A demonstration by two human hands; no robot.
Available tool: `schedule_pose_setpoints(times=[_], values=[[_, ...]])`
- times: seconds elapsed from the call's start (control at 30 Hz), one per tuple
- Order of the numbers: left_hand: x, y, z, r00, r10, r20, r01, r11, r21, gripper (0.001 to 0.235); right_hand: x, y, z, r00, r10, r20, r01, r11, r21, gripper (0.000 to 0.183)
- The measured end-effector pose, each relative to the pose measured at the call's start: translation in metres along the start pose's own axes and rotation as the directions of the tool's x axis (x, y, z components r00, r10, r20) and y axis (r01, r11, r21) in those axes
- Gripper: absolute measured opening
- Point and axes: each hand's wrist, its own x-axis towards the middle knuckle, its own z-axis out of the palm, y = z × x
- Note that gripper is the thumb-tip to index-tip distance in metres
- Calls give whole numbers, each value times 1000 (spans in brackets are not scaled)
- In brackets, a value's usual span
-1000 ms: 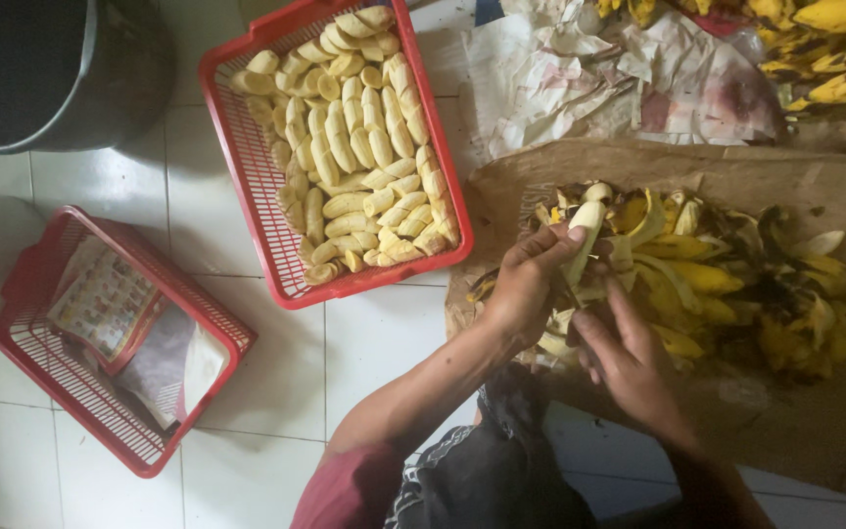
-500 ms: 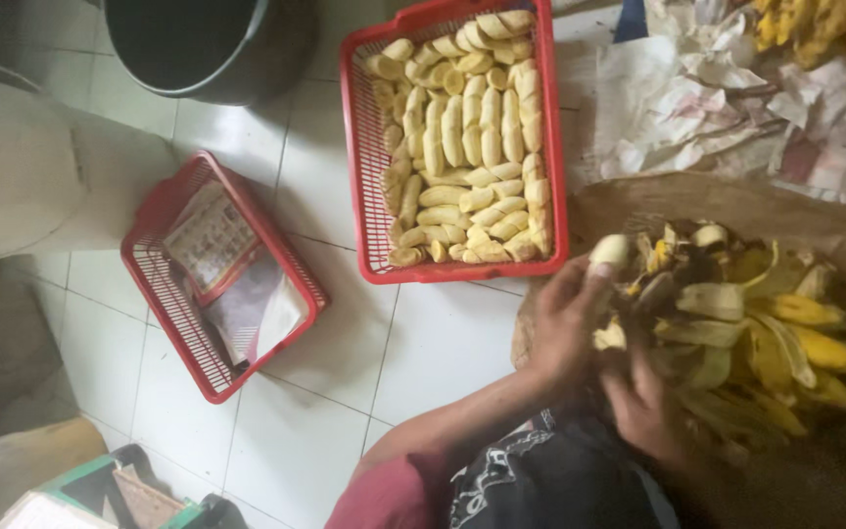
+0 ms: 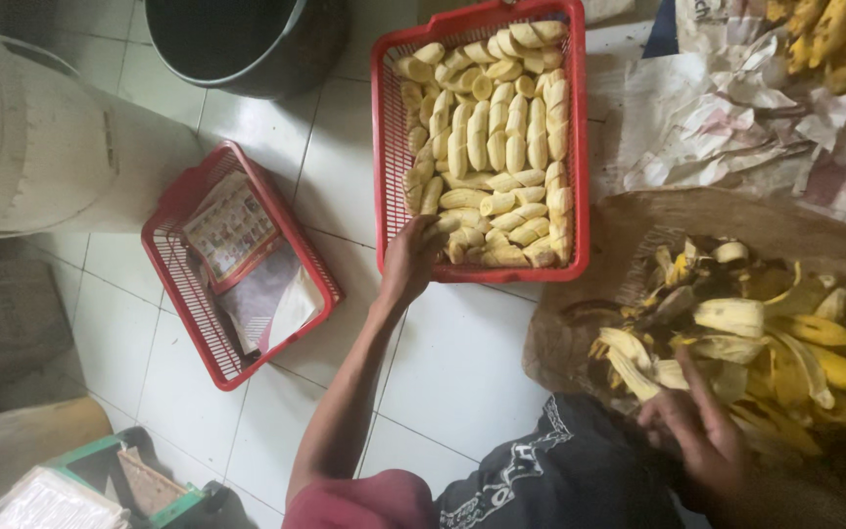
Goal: The person peels small yellow bananas by hand and places the peeled fruit into a red plastic basket. The person repeatedly picks bananas from a pile, removes the peels, and deposits the peeled bananas into the basket.
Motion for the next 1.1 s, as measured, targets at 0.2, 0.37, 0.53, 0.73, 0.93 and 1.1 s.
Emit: schedule_pose_setpoints(times=[0.2,0.37,0.53,0.73,0.93,1.1], values=[[5,-8,6,832,550,75,-555,817,160,13,4,8,-16,918,-361,162,355,932,69,73],[12,-4,34,905,401,142,-420,894,154,28,8,6,-18,953,-273,134,258,959,120,73],[16,-7,36,928,190,321,-221,973,61,23,4,-10,-29,987,-152,47,152,988,10,74],[10,64,53,834,531,149,-550,819,163,47,-23,-37,-66,913,-203,-354,329,879,345,59],[-22,176,185,611,662,433,-632,738,-236,47,-36,-51,-96,721,-171,-672,532,757,378,51],[-52,243,316,63,647,760,-895,374,-245,21,-37,-13,-74,667,-66,-742,431,847,312,44]])
